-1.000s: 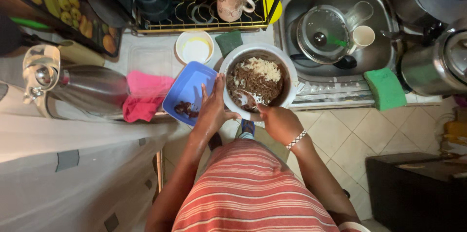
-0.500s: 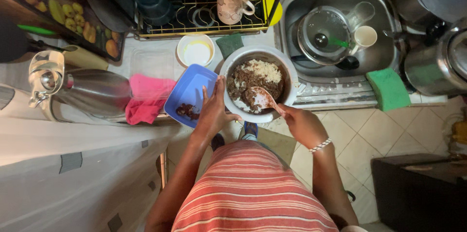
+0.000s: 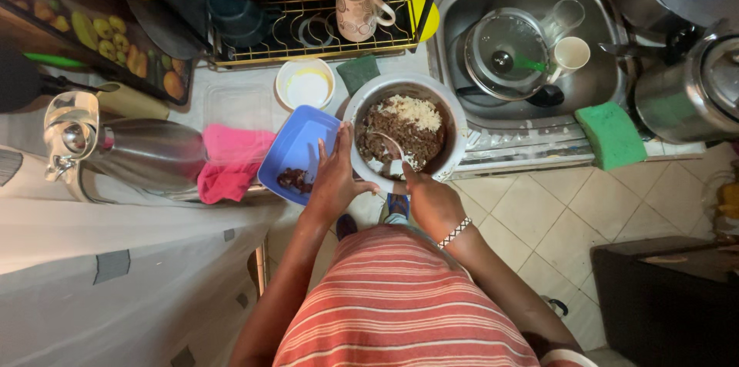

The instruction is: The person rinses a large metal cooking pot under the tap in the sink, carries it to a small table, and then uses a serving spoon to scoop a rice and bean mixture from the pot into a blue plastic container, repeatedly filling the container.

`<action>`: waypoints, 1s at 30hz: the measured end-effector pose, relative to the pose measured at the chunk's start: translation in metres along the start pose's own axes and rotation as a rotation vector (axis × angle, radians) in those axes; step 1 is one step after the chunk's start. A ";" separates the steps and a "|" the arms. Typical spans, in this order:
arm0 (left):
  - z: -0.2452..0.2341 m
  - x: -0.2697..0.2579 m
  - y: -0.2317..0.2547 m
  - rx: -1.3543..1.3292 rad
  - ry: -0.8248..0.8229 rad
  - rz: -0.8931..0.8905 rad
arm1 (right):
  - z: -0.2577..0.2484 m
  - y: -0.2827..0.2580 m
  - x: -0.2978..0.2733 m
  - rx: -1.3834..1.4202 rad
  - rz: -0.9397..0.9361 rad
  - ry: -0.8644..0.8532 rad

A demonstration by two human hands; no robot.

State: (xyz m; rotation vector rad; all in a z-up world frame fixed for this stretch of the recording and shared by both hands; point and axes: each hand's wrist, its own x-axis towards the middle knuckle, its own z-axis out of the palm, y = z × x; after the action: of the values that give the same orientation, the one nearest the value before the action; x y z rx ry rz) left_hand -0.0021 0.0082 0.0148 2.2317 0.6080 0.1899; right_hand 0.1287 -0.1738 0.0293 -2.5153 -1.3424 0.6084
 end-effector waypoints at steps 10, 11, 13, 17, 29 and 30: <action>0.009 0.001 -0.011 0.034 -0.015 -0.038 | -0.024 0.021 0.000 0.306 -0.041 -0.121; 0.009 0.002 -0.011 0.031 -0.018 -0.043 | -0.026 0.027 0.000 0.391 -0.068 -0.105; 0.009 0.003 -0.012 0.027 -0.026 -0.053 | -0.028 0.042 0.001 0.411 0.039 -0.175; 0.009 0.003 -0.011 0.038 -0.037 -0.062 | -0.023 0.073 0.000 0.701 0.039 -0.201; 0.007 0.002 -0.012 0.001 0.006 0.023 | -0.034 0.082 -0.015 0.945 0.250 -0.230; 0.005 0.001 -0.014 -0.022 0.028 0.043 | -0.037 0.080 -0.017 0.981 0.277 -0.226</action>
State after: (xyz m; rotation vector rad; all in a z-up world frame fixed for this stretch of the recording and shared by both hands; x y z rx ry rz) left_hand -0.0051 0.0132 0.0012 2.2256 0.5706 0.2485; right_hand 0.1960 -0.2324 0.0364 -1.8236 -0.4959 1.2556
